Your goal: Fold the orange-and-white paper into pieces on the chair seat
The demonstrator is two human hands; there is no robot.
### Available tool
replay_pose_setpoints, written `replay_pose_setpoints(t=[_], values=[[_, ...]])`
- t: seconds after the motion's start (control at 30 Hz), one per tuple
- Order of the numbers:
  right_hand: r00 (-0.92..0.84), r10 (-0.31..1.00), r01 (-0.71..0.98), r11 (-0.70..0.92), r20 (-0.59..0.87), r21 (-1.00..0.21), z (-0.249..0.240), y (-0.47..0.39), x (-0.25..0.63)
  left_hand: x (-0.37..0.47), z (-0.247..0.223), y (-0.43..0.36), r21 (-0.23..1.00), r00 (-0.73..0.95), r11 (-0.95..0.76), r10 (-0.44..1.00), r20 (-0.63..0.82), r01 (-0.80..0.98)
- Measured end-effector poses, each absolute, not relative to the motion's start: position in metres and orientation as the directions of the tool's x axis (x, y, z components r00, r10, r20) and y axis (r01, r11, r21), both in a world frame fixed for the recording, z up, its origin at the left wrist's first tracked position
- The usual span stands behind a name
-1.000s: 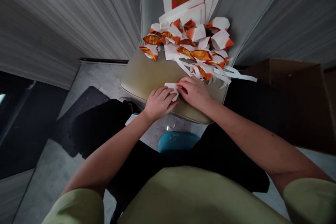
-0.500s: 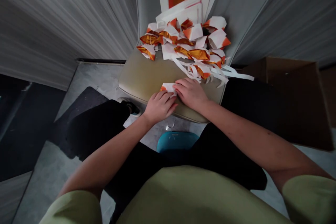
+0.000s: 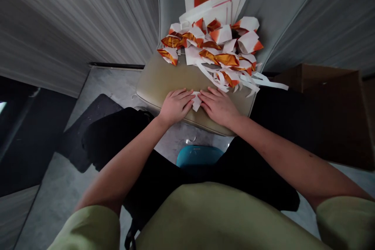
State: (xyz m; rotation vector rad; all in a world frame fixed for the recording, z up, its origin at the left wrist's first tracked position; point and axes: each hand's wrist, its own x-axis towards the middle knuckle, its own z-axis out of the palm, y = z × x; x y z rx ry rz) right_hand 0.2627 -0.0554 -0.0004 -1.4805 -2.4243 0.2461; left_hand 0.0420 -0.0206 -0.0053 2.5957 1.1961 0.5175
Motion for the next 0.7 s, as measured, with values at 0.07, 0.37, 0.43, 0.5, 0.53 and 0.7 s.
replay_pose_setpoints(t=[0.07,0.37,0.43,0.5,0.53,0.7], values=[[-0.441,0.891,0.843,0.453,0.111,-0.291,-0.001,-0.058,0.264,0.037,-0.008,-0.022,0.369,0.609,-0.635,0.767,0.199,0.679],[-0.433,0.895,0.821,0.441,0.108,-0.361,-0.008,-0.056,0.264,0.034,-0.015,-0.023,0.356,0.599,-0.619,0.78,0.181,0.7],[-0.433,0.894,0.814,0.444,0.119,-0.374,-0.008,-0.056,0.265,0.035,-0.016,-0.023,0.345,0.581,-0.608,0.791,0.191,0.715],[-0.419,0.894,0.8,0.446,0.159,-0.402,-0.008,-0.056,0.267,0.036,-0.017,-0.025,0.328,0.579,-0.614,0.789,0.209,0.718],[-0.406,0.895,0.787,0.446,0.186,-0.427,-0.008,-0.055,0.268,0.036,-0.018,-0.027,0.32,0.579,-0.617,0.786,0.214,0.719],[-0.201,0.917,0.632,0.391,0.345,-0.67,-0.009,-0.056,0.276,0.035,-0.017,-0.053,0.282,0.562,-0.606,0.795,0.228,0.744]])
